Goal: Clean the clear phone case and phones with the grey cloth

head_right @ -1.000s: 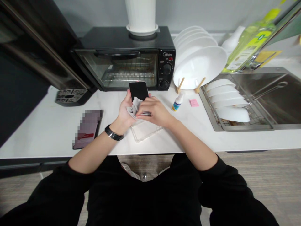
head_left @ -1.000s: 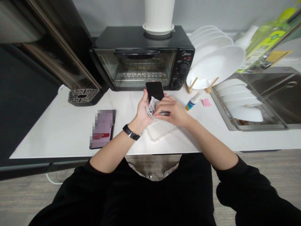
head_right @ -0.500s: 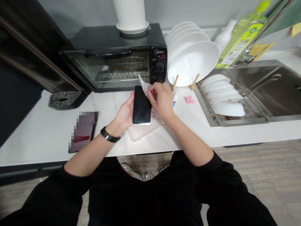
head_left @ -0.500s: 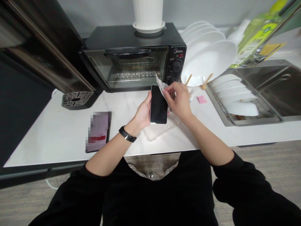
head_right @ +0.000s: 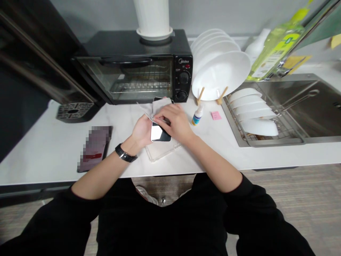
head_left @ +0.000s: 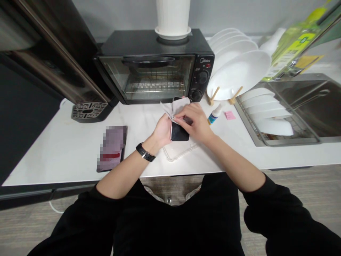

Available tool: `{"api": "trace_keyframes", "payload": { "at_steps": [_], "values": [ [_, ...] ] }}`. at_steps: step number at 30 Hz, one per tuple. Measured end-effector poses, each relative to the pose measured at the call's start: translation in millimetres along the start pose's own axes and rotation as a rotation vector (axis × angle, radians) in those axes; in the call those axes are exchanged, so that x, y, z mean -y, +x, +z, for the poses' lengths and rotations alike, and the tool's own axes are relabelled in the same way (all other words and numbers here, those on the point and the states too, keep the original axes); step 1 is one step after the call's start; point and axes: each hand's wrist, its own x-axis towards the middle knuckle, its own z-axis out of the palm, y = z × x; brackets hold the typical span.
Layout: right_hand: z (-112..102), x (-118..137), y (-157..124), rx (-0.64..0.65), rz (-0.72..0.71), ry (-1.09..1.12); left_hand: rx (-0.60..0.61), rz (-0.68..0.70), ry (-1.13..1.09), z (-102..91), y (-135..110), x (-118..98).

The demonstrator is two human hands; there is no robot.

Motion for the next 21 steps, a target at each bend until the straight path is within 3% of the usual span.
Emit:
{"api": "trace_keyframes", "payload": {
  "at_steps": [4,7,16,21],
  "values": [
    [3,4,0,0.146,-0.130,0.063,-0.034,0.136,-0.009,-1.5,-3,-10],
    [2,5,-1,0.151,-0.134,0.038,-0.085,0.174,0.052,-6.4,-5,-15],
    [1,-3,-3,-0.106,0.055,-0.193,-0.095,0.173,0.075,1.2,0,-10],
    [0,-7,-3,-0.217,0.189,-0.243,-0.044,-0.024,0.079,3.8,-5,-5]
  ]
}}
